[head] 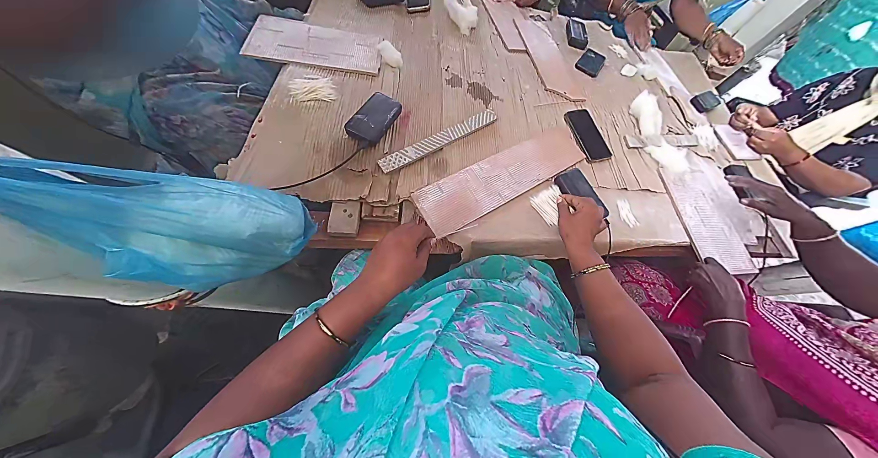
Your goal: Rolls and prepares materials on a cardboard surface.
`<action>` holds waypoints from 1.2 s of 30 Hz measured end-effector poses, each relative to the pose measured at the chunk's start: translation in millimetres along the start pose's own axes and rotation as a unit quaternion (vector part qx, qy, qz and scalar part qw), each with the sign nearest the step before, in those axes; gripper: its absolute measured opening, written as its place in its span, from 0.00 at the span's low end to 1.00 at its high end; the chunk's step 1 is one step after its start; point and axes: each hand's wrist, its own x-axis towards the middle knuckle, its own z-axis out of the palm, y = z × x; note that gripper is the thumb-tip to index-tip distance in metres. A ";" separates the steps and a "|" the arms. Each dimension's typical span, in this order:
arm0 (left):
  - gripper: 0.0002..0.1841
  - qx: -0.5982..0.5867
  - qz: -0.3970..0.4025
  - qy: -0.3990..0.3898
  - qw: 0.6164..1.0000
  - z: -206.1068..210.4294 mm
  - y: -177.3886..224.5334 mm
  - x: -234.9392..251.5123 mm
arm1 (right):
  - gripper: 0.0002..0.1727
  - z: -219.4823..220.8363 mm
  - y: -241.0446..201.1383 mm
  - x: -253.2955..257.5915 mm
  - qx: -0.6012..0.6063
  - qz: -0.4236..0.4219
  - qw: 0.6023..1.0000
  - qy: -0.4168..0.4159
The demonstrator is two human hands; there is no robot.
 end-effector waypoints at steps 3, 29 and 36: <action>0.11 0.003 0.008 0.012 1.000 3.0 -4.6 -1.1 | 0.16 5.3 1.5 4.9 -0.021 0.010 1.000 -0.012; 0.15 0.016 -0.085 0.002 0.996 11.8 -24.1 -11.2 | 0.24 -23.3 43.9 3.7 0.018 -0.114 0.993 -0.018; 0.16 0.026 -0.142 -0.036 0.989 31.1 -14.6 -21.5 | 0.18 -58.2 77.1 14.4 0.107 -0.002 0.993 0.047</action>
